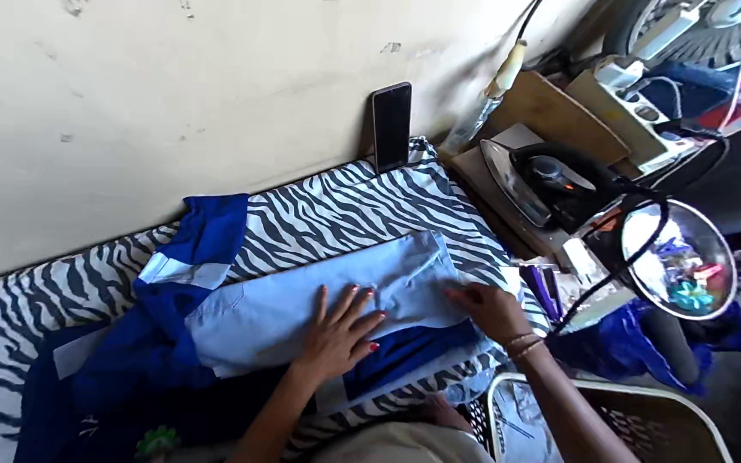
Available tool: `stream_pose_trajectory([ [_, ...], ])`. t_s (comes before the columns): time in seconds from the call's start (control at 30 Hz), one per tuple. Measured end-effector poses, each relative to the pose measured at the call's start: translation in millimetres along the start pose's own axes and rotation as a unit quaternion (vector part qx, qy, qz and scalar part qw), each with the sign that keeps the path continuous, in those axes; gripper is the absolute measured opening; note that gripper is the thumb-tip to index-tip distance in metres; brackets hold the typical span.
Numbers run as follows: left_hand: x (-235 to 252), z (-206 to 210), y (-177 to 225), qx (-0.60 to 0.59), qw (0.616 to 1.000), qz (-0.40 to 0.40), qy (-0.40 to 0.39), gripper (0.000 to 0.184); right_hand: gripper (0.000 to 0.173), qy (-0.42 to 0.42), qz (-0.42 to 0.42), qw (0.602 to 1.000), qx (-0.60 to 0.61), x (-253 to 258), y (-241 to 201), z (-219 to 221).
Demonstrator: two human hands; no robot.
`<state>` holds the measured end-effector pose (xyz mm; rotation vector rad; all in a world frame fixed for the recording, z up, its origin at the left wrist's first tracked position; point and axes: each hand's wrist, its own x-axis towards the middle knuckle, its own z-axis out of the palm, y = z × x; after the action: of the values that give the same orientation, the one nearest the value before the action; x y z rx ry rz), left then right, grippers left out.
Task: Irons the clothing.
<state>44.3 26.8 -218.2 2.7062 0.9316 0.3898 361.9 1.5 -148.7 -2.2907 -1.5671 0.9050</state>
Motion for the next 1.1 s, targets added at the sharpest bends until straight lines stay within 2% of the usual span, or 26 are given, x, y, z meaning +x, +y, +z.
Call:
stream_pose_trajectory([
  [0.07, 27.0, 0.8, 8.4, -0.051, 0.998, 0.031, -0.035, 0.048, 0.042, 0.0, -0.008, 1.0, 0.027, -8.9, 5.3, 8.9],
  [0.17, 53.6, 4.0, 3.2, -0.044, 0.999, -0.007, 0.006, 0.049, 0.028, 0.046, -0.064, 0.996, 0.046, -20.4, 15.2, 8.5],
  [0.23, 61.5, 10.5, -6.6, 0.008, 0.999, -0.04, 0.011, 0.052, 0.027, 0.084, -0.072, 0.992, 0.058, -21.4, 17.4, 2.3],
  [0.33, 63.6, 17.9, -2.7, 0.054, 0.998, -0.018, -0.006, 0.052, 0.036, 0.075, -0.071, 0.991, 0.086, -2.4, 8.3, 2.0],
  [0.4, 64.4, 21.3, 5.8, 0.045, 0.999, 0.018, -0.005, 0.046, 0.045, 0.022, -0.049, 0.995, 0.078, 11.8, -1.6, 6.0],
  [0.5, 65.9, 23.2, 14.0, 0.04, 0.999, 0.032, -0.003, 0.043, 0.039, -0.032, 0.015, 0.999, 0.012, 12.6, -13.0, -4.0],
  [0.53, 65.3, 23.8, 17.0, 0.042, 0.999, 0.026, -0.004, 0.042, 0.037, -0.014, 0.041, 0.999, -0.018, 8.3, -14.2, -9.2],
  [0.57, 64.5, 25.4, 22.0, 0.04, 0.999, 0.015, -0.002, 0.041, 0.036, 0.037, 0.044, 0.997, -0.049, 3.7, -14.9, -10.7],
  [0.6, 63.9, 28.3, 29.1, 0.037, 0.999, 0.006, 0.011, 0.04, 0.033, 0.124, 0.001, 0.99, -0.068, 1.1, -15.3, -6.3],
  [0.63, 63.4, 31.4, 38.3, 0.032, 0.999, -0.002, 0.021, 0.041, 0.031, 0.198, -0.078, 0.974, -0.071, 2.2, -17.1, 2.2],
  [0.67, 62.1, 34.0, 49.3, 0.024, 0.999, -0.005, 0.022, 0.042, 0.034, 0.231, -0.171, 0.955, -0.074, 6.2, -21.7, 13.6],
  [0.73, 50.5, 33.3, 72.1, -0.043, 0.999, 0.006, 0.01, 0.043, 0.055, 0.212, -0.297, 0.922, -0.126, 19.9, -24.3, 51.3],
  [0.8, 28.8, 10.9, 79.0, -0.175, 0.984, 0.036, -0.013, 0.041, 0.069, 0.173, -0.3, 0.924, -0.162, 35.7, -16.3, 76.9],
  [0.87, -3.7, -42.9, 58.6, -0.319, 0.947, 0.028, 0.012, 0.038, 0.065, 0.163, -0.29, 0.933, -0.138, 44.8, -23.4, 66.4],
  [0.9, -30.4, -73.0, 39.7, -0.34, 0.937, -0.005, 0.074, 0.038, 0.059, 0.154, -0.288, 0.94, -0.1, 44.4, -31.9, 57.2],
  [0.93, -62.7, -105.5, 13.8, -0.306, 0.939, -0.068, 0.145, 0.04, 0.052, 0.144, -0.291, 0.944, -0.051, 43.4, -45.4, 48.7],
  [1.0, -134.9, -171.9, -51.0, -0.193, 0.911, -0.247, 0.268, 0.04, 0.039, 0.098, -0.333, 0.937, 0.042, 42.4, -88.4, 43.4],
  [1.03, -173.7, -200.3, -84.5, -0.141, 0.879, -0.355, 0.287, 0.042, 0.035, 0.046, -0.355, 0.928, 0.107, 41.8, -115.7, 50.8],
  [1.07, -213.6, -222.2, -118.0, -0.11, 0.839, -0.456, 0.276, 0.045, 0.034, -0.043, -0.348, 0.916, 0.193, 41.0, -145.7, 64.2],
  [1.1, -250.8, -237.4, -148.4, -0.104, 0.8, -0.536, 0.249, 0.046, 0.035, -0.155, -0.301, 0.901, 0.271, 39.1, -178.6, 78.9],
])
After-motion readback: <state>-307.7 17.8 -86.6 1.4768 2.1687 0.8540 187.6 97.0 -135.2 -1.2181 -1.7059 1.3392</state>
